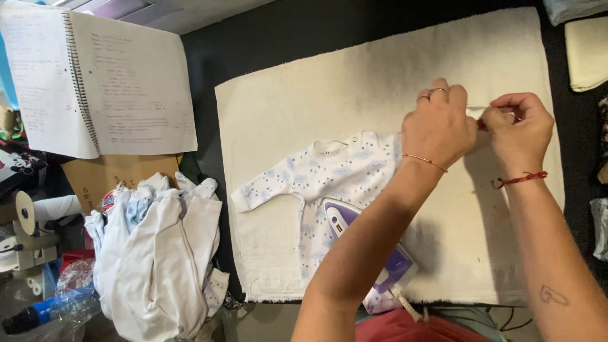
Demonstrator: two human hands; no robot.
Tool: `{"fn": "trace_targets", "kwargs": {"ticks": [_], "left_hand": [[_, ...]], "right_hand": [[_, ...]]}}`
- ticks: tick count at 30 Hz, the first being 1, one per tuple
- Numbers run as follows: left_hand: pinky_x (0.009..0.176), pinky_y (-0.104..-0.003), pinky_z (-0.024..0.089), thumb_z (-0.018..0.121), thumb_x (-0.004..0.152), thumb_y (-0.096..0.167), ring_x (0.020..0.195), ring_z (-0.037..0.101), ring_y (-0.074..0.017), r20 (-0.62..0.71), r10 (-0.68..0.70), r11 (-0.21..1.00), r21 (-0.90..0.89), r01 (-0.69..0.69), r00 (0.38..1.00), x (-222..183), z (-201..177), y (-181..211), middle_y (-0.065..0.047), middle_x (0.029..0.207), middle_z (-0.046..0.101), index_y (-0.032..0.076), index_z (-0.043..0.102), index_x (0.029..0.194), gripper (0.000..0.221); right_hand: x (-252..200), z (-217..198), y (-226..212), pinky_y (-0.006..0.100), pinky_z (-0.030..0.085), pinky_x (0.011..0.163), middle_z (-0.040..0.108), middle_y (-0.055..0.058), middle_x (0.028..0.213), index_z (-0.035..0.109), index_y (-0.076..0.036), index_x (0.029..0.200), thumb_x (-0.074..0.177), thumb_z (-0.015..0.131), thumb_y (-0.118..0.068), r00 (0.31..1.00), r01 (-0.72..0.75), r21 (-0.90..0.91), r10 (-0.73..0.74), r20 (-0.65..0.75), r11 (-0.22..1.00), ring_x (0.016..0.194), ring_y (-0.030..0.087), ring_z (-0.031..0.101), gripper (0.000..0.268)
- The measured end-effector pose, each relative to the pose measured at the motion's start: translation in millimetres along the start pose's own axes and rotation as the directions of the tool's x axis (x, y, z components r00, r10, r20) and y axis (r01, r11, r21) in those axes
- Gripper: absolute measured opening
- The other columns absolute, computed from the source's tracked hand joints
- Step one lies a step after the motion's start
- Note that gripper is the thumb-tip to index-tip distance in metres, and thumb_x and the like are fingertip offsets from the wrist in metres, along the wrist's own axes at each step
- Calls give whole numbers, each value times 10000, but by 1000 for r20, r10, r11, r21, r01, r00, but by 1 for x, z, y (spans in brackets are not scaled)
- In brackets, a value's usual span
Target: Ironing and folding baby onesies on a pressing table
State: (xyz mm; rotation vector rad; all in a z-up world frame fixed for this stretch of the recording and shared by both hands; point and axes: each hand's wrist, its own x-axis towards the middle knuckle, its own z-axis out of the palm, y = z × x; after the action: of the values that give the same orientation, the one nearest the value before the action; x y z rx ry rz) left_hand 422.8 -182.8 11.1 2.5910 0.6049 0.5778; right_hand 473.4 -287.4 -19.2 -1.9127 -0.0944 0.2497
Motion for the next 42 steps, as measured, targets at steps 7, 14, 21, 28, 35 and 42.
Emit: {"fn": "trace_targets", "kwargs": {"ticks": [7,14,21,28,35,42], "left_hand": [[628,-441,443,419,716,248,833,567,-298,597,142,989,-123,-85,790,-3,-14,-70,-63,957,608,187,543,961,281],[814,-394,298,547,721,487,847,525,-218,529,-102,957,283,-63,842,-15,6,-123,1,893,577,245,598,844,276],[828,-405,296,550,724,501,877,507,-223,578,-193,945,328,-9,793,-13,13,-126,-10,893,538,204,593,849,325],[806,-384,266,592,722,455,810,511,-233,566,-148,989,97,113,811,-14,8,-132,1,753,602,191,490,774,287],[879,-409,231,571,707,501,838,496,-217,553,-200,980,103,171,809,-12,-2,-127,6,844,574,211,483,799,317],[918,-509,230,579,709,506,913,498,-305,459,-97,993,106,55,883,-12,0,-128,-42,902,555,217,486,813,321]], "right_hand": [[-5,-8,52,319,405,731,530,92,901,658,-125,928,833,502,-26,980,196,-428,-165,109,882,754,208,510,207],[-35,2,-12,317,429,657,531,18,699,520,-47,974,811,689,-310,991,98,-422,-50,125,901,649,151,520,353],[-39,1,14,214,437,701,547,39,842,537,-72,991,782,674,-50,990,96,-234,-70,120,967,731,105,514,251],[-32,-8,20,234,471,759,542,138,930,459,-7,1043,791,596,104,974,115,185,-148,174,976,865,161,536,307],[-29,-25,26,180,265,821,317,325,1302,95,-130,1390,787,443,201,934,93,267,-177,311,959,1250,231,322,771],[-79,-11,-2,253,435,749,480,131,1236,338,-33,1326,787,491,144,989,146,-218,-134,70,965,941,192,551,588]]}}
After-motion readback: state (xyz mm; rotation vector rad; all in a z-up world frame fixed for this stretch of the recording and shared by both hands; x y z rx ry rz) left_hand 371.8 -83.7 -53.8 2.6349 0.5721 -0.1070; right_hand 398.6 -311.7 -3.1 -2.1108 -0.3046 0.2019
